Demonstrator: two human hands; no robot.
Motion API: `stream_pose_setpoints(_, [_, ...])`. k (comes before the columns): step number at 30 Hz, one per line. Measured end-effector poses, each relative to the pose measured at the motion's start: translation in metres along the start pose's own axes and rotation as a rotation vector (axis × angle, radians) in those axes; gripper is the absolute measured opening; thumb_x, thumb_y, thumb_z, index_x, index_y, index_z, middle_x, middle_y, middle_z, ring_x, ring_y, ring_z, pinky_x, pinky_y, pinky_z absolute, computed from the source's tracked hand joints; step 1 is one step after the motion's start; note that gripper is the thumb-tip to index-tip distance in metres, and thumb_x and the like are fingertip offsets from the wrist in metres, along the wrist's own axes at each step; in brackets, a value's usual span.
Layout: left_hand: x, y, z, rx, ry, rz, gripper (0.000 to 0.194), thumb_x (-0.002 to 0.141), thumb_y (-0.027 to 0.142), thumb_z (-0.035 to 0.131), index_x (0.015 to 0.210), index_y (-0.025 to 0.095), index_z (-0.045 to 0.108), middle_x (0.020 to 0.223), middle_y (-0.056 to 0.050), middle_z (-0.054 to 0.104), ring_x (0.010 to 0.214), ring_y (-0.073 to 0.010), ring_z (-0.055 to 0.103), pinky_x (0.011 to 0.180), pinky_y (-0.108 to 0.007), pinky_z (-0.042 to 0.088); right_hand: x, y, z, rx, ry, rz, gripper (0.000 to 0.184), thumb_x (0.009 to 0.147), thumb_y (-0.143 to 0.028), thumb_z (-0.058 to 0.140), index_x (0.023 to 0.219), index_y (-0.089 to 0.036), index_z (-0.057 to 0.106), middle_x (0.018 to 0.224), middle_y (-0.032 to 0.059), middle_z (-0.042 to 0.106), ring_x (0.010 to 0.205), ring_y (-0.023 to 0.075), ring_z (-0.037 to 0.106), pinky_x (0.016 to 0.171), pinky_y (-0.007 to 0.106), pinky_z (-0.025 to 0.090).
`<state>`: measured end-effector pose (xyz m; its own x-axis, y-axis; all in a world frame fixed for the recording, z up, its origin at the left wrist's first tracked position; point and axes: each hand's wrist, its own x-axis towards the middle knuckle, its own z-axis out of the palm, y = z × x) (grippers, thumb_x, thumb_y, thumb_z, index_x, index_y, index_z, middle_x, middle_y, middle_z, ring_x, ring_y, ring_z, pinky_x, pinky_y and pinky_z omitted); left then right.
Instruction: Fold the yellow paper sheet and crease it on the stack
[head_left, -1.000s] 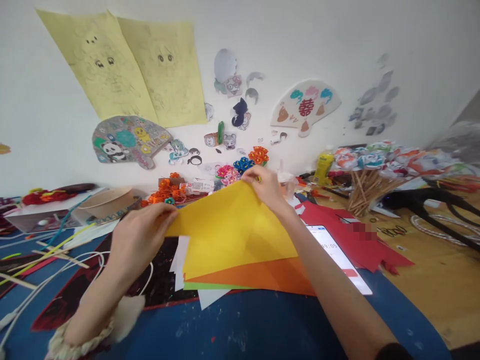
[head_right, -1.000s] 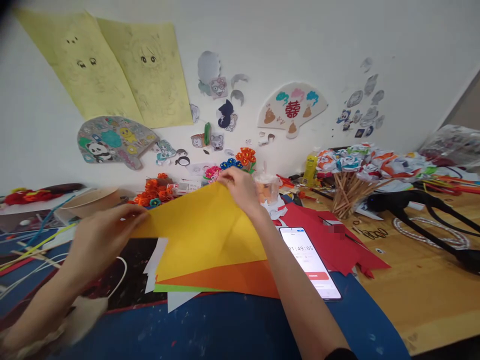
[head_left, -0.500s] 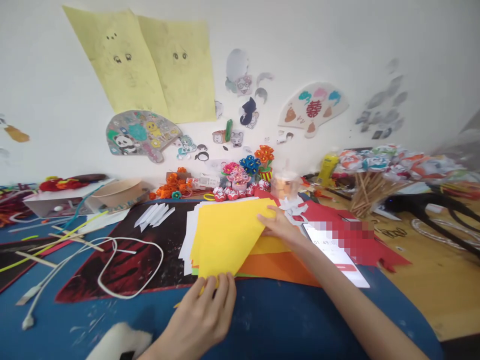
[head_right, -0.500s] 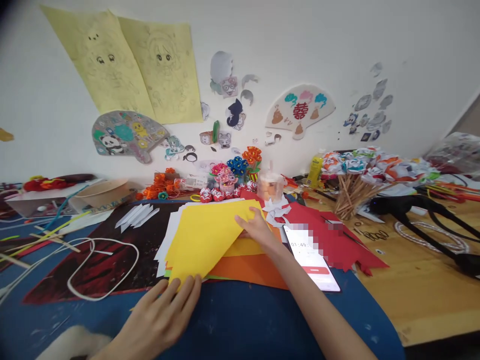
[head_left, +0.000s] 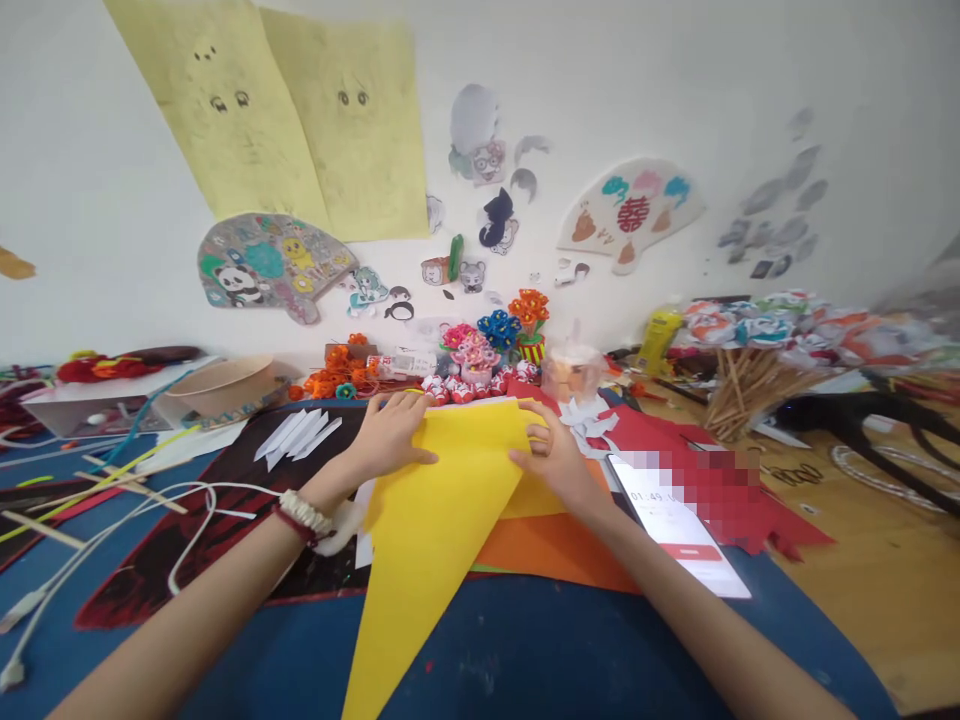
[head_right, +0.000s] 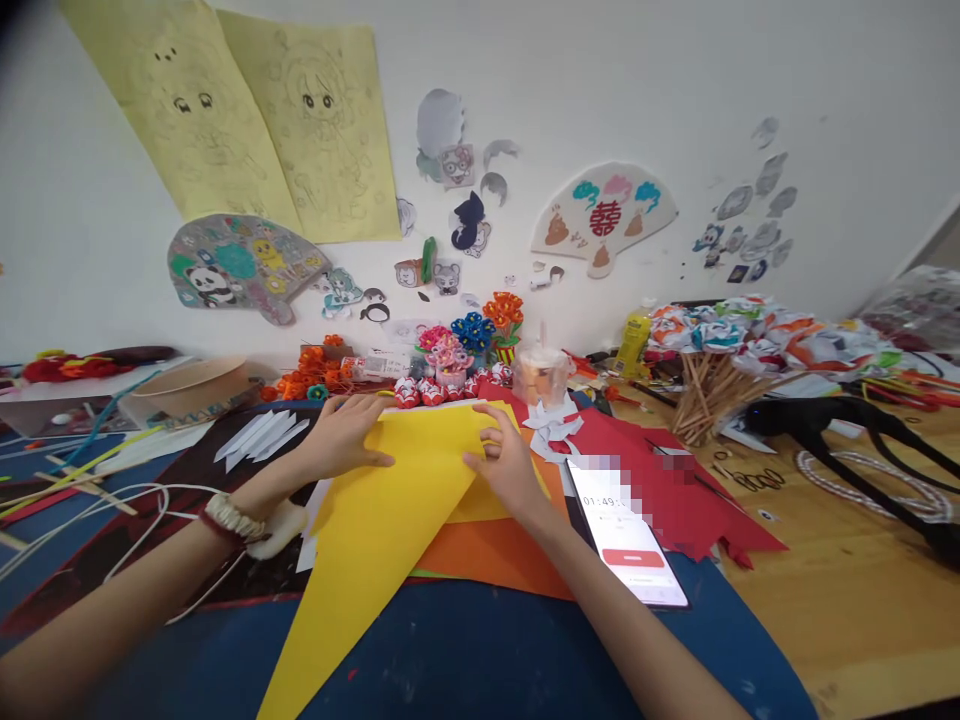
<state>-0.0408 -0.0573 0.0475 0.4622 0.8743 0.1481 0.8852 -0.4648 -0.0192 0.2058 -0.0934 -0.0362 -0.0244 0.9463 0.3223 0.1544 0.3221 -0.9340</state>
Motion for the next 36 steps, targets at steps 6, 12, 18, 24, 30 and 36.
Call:
stream_pose_setpoints(6, [-0.001,0.013,0.013,-0.004,-0.007,0.003,0.021,0.084,0.028,0.052,0.096,0.019,0.067,0.096,-0.008,0.072,0.091,-0.0255,0.065,0.087,-0.039,0.04,-0.033,-0.015,0.007,-0.768,0.209,-0.283,0.038,0.076,-0.016,0.061,0.114,-0.021,0.054,0.107,0.0116,0.059,0.097,0.0284,0.059,0.079,0.047,0.051])
stream_pose_setpoints(12, [-0.044,0.036,0.016,0.29,0.185,0.309,0.024,0.088,0.008,0.043,0.097,0.014,0.065,0.09,-0.009,0.071,0.08,-0.0219,0.066,0.068,-0.032,0.045,-0.063,-0.033,0.012,-0.912,-0.183,-0.559,0.012,0.088,-0.015,0.053,0.089,-0.019,0.064,0.084,0.0046,0.068,0.077,0.0196,0.063,0.069,0.034,0.053])
stream_pose_setpoints(18, [-0.092,0.04,0.031,0.467,0.416,0.571,0.039,0.087,0.006,0.04,0.12,0.009,0.059,0.121,-0.015,0.066,0.105,-0.0258,0.064,0.084,-0.037,0.046,-0.068,-0.038,0.008,-1.06,-0.038,-0.759,0.02,0.088,-0.012,0.051,0.075,-0.018,0.066,0.076,0.0084,0.068,0.07,0.021,0.064,0.065,0.035,0.052])
stream_pose_setpoints(24, [-0.108,0.04,0.048,0.369,0.431,0.569,0.04,0.089,0.02,0.043,0.125,0.014,0.058,0.129,-0.012,0.061,0.116,-0.0251,0.058,0.096,-0.037,0.04,-0.067,-0.032,0.022,-1.017,-0.187,-0.647,0.046,0.089,-0.036,0.056,0.13,-0.014,0.055,0.132,0.0162,0.057,0.122,0.0298,0.053,0.096,0.045,0.051])
stream_pose_setpoints(30, [-0.112,0.052,0.042,0.217,0.346,0.451,0.031,0.095,0.026,0.041,0.114,0.019,0.065,0.119,-0.006,0.068,0.108,-0.0239,0.063,0.09,-0.038,0.045,-0.07,-0.021,0.026,-0.957,-0.276,-0.595,0.046,0.089,-0.029,0.055,0.132,-0.011,0.053,0.132,0.0165,0.057,0.124,0.0294,0.052,0.1,0.045,0.05])
stream_pose_setpoints(36, [-0.095,0.056,0.036,0.27,0.367,0.425,0.032,0.096,0.019,0.039,0.115,0.01,0.063,0.116,-0.012,0.069,0.1,-0.0234,0.067,0.083,-0.037,0.05,-0.071,-0.021,0.026,-0.929,-0.244,-0.597,0.048,0.089,-0.029,0.055,0.134,-0.014,0.051,0.128,0.0161,0.06,0.118,0.0301,0.057,0.094,0.047,0.054])
